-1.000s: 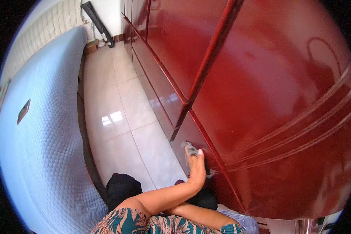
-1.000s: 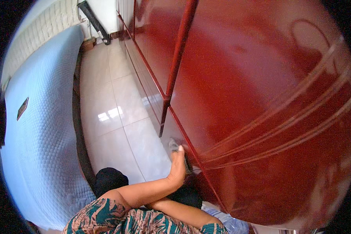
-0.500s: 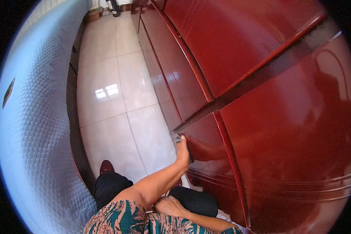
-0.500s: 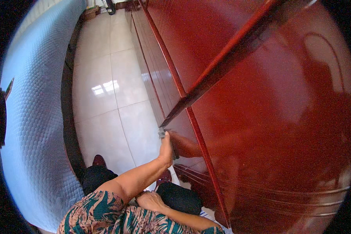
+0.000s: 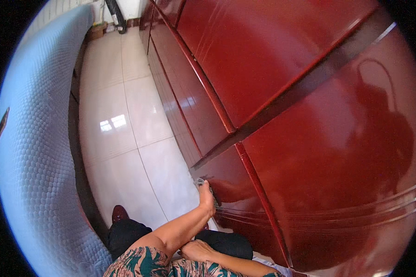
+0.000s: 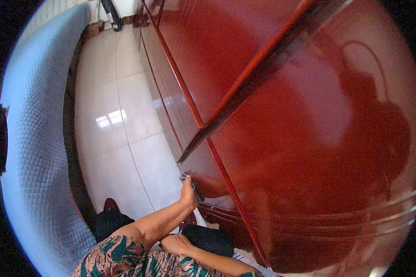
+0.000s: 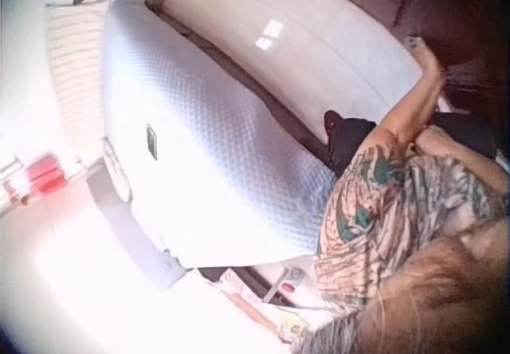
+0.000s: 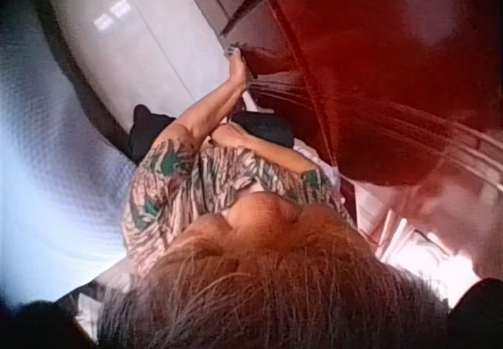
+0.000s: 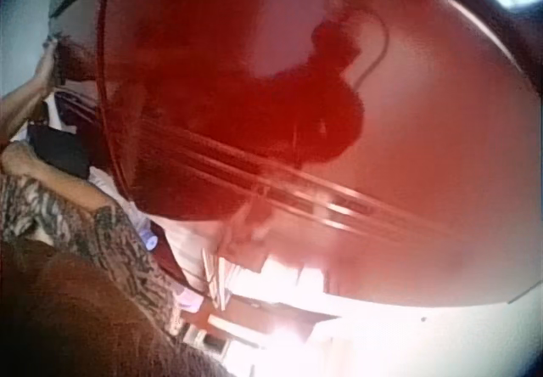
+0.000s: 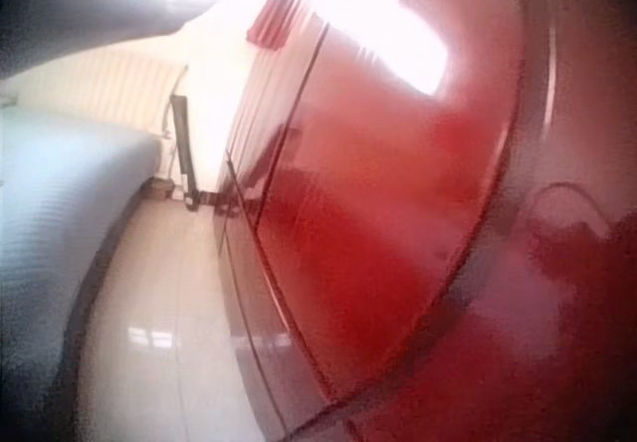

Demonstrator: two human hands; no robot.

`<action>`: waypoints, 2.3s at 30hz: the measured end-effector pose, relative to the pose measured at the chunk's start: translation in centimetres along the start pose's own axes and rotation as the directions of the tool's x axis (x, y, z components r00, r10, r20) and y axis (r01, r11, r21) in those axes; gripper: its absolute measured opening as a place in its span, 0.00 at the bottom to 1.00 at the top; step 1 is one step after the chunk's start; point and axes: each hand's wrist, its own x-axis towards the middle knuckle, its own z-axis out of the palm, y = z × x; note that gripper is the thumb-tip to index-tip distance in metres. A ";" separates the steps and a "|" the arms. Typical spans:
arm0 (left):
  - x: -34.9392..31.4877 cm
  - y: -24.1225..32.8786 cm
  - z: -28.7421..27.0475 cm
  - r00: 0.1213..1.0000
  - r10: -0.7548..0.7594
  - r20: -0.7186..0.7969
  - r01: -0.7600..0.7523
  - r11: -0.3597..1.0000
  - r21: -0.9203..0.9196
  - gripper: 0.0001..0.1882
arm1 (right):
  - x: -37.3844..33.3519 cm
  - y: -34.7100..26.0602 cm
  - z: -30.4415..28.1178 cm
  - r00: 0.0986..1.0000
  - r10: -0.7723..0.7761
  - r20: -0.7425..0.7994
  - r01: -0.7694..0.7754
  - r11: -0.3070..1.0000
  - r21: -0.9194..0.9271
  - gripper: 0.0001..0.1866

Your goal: The person wipes the exterior surfaces and handles of a large red wardrobe using a cloth.

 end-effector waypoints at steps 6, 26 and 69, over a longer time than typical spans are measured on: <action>-11.7 3.7 6.7 0.797 0.459 0.393 -0.600 0.680 0.422 0.41 | 1.4 2.0 4.2 0.969 -0.164 -0.185 0.170 0.985 0.016 0.19; -25.3 16.6 20.6 -0.346 0.382 0.857 -0.881 -0.447 -0.156 0.42 | 9.0 5.9 3.4 0.912 -0.167 -0.374 0.139 0.985 -0.101 0.17; -33.2 17.3 26.3 -0.395 0.434 0.810 -0.838 -0.532 -0.124 0.44 | 2.9 2.1 0.5 0.922 -0.087 -0.378 0.074 0.996 -0.050 0.23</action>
